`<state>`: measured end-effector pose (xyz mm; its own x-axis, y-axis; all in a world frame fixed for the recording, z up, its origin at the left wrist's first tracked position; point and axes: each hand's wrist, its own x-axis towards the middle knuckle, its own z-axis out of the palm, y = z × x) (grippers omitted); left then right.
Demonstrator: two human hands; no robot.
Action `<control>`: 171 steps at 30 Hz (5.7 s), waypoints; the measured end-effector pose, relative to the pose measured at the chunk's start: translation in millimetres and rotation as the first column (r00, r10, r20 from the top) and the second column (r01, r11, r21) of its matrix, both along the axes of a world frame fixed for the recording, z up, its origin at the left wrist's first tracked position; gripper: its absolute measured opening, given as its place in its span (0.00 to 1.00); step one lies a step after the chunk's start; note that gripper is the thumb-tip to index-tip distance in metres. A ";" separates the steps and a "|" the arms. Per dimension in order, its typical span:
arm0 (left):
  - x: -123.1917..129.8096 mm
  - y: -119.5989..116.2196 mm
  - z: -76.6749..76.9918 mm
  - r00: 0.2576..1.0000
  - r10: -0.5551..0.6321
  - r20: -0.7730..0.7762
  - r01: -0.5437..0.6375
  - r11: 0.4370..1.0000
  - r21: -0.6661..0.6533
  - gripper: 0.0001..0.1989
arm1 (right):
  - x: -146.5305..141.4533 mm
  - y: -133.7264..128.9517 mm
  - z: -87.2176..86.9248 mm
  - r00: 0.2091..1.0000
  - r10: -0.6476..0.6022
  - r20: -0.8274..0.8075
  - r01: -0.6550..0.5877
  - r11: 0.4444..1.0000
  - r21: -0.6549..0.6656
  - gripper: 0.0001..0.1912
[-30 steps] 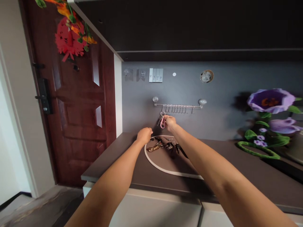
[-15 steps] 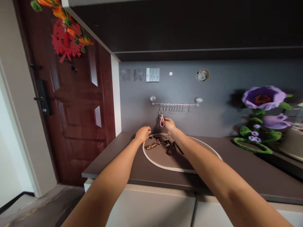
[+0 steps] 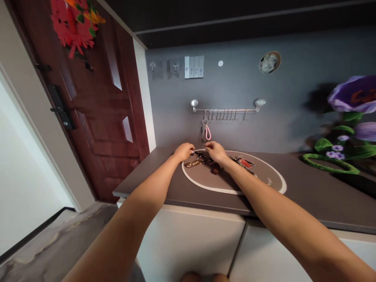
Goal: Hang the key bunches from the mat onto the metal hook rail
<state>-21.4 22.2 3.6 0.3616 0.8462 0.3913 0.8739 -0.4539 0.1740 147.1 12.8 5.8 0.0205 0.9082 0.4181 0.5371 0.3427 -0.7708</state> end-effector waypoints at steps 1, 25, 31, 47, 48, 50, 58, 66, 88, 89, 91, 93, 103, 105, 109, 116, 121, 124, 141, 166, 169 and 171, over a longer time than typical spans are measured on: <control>0.4 0.7 -0.9 1.000 -0.002 -0.010 0.002 1.000 -0.010 0.11 | -0.2 -1.1 -0.9 0.999 0.020 0.047 -0.021 1.000 0.003 0.08; 8.1 5.5 -13.1 0.990 0.112 -0.081 -0.110 0.993 0.032 0.07 | -10.6 -5.3 -5.9 0.816 0.080 0.573 -0.123 0.992 0.037 0.10; 8.0 -3.2 -3.5 0.993 0.064 -0.102 -0.060 0.997 0.049 0.08 | -11.8 -8.3 -3.9 0.807 0.075 0.586 -0.133 0.990 0.056 0.09; 14.5 -14.9 10.0 0.979 -0.114 0.166 0.099 0.990 0.098 0.07 | -10.1 -11.6 1.8 0.868 0.036 0.496 -0.094 0.991 0.094 0.07; 14.6 -14.3 9.4 0.962 -0.130 0.240 0.112 0.990 0.087 0.07 | -9.6 -11.1 2.2 0.884 0.036 0.466 -0.094 0.990 0.102 0.07; 14.8 -13.3 7.9 0.899 -0.139 0.415 0.136 0.990 0.037 0.06 | -8.3 -9.1 2.6 0.922 0.051 0.383 -0.102 0.988 0.116 0.06; 18.6 -11.2 6.0 0.407 -0.008 0.913 0.413 0.893 -0.177 0.04 | -6.7 5.5 -2.8 0.975 0.222 0.012 -0.221 0.963 0.152 0.09; 20.7 -16.6 8.9 0.280 0.025 0.960 0.494 0.853 -0.166 0.04 | -6.6 7.1 -4.8 0.923 0.324 -0.210 -0.295 0.943 0.157 0.10; 26.1 -12.3 -1.1 0.851 -0.174 0.495 0.126 0.984 0.129 0.07 | 9.8 9.6 6.6 0.866 0.288 -0.409 -0.235 0.956 0.176 0.16; 26.4 -12.7 -1.2 0.872 -0.174 0.457 0.118 0.982 0.149 0.08 | 10.1 8.7 8.7 0.849 0.291 -0.441 -0.238 0.956 0.173 0.16; 26.8 -13.5 -1.6 0.906 -0.173 0.385 0.111 0.978 0.178 0.08 | 10.7 6.7 14.3 0.803 0.296 -0.518 -0.249 0.955 0.161 0.15; 27.1 -14.2 -2.0 0.927 -0.168 0.334 0.109 0.976 0.189 0.09 | 11.3 5.2 22.2 0.747 0.296 -0.596 -0.263 0.954 0.143 0.13; 26.9 -17.1 -1.6 0.952 -0.162 0.259 0.120 0.978 0.172 0.10 | 6.7 15.8 80.7 0.670 0.126 -0.731 -0.169 0.985 0.015 0.06; 26.8 -18.1 -1.1 0.955 -0.160 0.252 0.119 0.979 0.168 0.10 | 3.5 22.1 87.6 0.674 0.100 -0.732 -0.147 0.989 0.001 0.06; 26.8 -18.1 -1.1 0.957 -0.158 0.245 0.120 0.979 0.162 0.10 | -3.6 33.1 94.4 0.658 0.049 -0.751 -0.106 0.994 -0.029 0.06; 25.4 -14.0 -3.1 0.960 -0.149 0.235 0.113 0.981 0.160 0.10 | -10.1 40.7 97.7 0.621 -0.034 -0.783 -0.058 0.994 -0.089 0.07; 24.8 -14.7 -2.3 0.962 -0.151 0.228 0.115 0.980 0.163 0.10 | -9.0 44.5 93.9 0.647 -0.022 -0.762 -0.069 0.994 -0.087 0.05; 24.5 -15.1 -1.6 0.963 -0.146 0.227 0.112 0.981 0.156 0.10 | -8.3 43.9 89.1 0.638 -0.009 -0.770 -0.085 0.993 -0.082 0.06; 22.7 -16.2 0.4 0.959 -0.154 0.238 0.120 0.981 0.150 0.11 | -2.1 40.5 72.4 0.712 0.070 -0.699 -0.168 0.983 -0.072 0.07; 14.7 -26.6 4.4 0.892 -0.264 0.367 0.319 0.943 -0.098 0.11 | 29.7 -14.9 1.7 0.951 0.221 -0.215 -0.207 0.975 0.084 0.05; 13.5 -27.6 5.4 0.894 -0.297 0.335 0.361 0.921 -0.148 0.12 | 34.4 -14.8 -3.4 0.983 0.183 0.026 -0.184 0.977 0.110 0.04; 13.0 -29.4 7.6 0.902 -0.308 0.301 0.368 0.915 -0.167 0.14 | 35.8 -15.7 -3.5 0.972 0.154 0.176 -0.175 0.978 0.114 0.04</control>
